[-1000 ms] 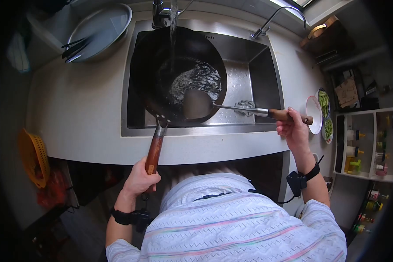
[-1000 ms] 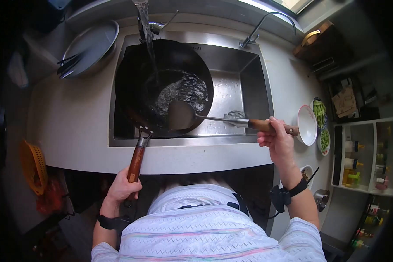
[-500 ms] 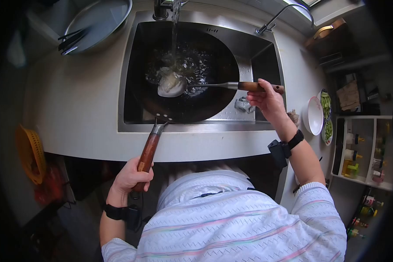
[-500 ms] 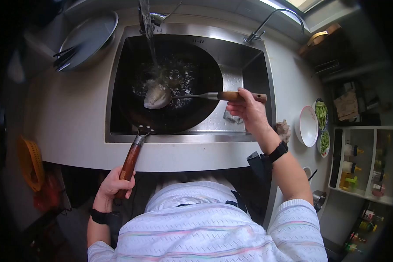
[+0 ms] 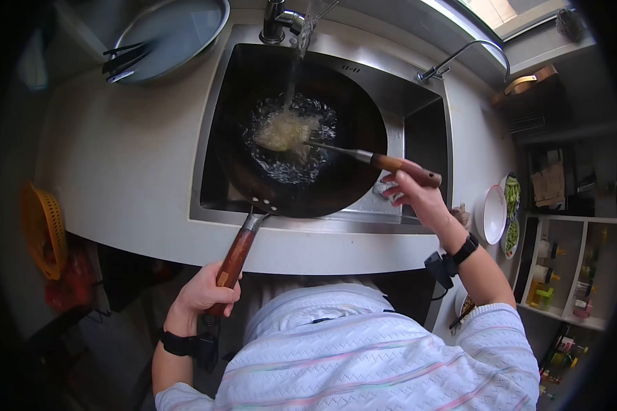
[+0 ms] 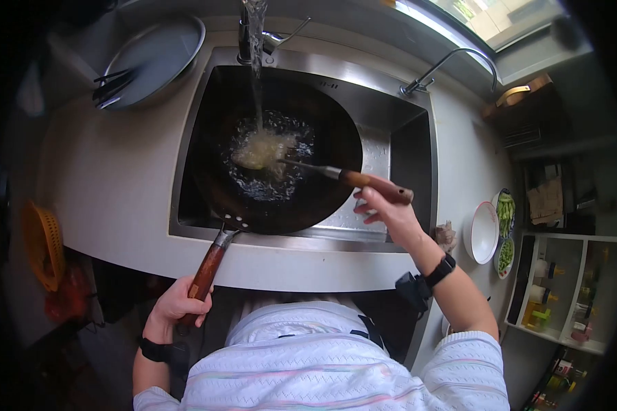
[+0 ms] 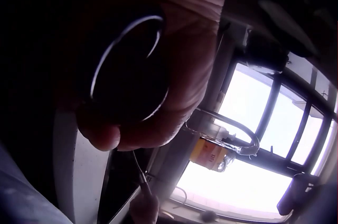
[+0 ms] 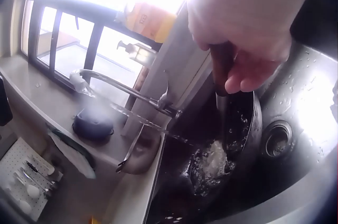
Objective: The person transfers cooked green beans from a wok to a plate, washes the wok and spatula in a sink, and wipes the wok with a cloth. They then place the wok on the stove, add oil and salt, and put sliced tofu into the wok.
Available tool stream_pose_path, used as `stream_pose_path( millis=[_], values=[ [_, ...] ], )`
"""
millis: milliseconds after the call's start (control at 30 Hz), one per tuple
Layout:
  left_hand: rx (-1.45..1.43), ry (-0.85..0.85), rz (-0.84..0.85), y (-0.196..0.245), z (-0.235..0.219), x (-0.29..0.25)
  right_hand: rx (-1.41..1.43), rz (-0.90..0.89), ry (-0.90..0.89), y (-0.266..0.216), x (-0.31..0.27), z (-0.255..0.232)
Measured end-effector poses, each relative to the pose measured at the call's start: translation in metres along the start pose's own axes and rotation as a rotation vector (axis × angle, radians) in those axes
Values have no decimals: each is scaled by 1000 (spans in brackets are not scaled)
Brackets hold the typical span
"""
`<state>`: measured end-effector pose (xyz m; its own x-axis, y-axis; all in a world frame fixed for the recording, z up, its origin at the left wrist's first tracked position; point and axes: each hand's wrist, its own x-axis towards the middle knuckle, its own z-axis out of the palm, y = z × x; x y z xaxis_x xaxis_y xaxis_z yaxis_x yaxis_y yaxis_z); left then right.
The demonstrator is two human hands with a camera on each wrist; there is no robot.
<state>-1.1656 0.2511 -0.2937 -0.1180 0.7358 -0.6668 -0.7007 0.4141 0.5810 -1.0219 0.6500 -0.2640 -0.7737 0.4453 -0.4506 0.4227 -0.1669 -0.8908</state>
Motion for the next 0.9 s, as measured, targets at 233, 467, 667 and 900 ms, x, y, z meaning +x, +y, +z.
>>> stream_pose_path(
  millis=[233,467,667,900],
  values=[
    [18,11,-29,6,0,-2,-1000,-206,-392,-56,29,-48],
    [-43,-10,-42,8,3,-4,-572,-246,-152,-161,263,27],
    [-59,12,-57,12,5,-5,-743,-541,-230,-160,282,52],
    [2,-32,-67,9,-2,-4,-1265,-190,-494,-72,5,4]
  ],
)
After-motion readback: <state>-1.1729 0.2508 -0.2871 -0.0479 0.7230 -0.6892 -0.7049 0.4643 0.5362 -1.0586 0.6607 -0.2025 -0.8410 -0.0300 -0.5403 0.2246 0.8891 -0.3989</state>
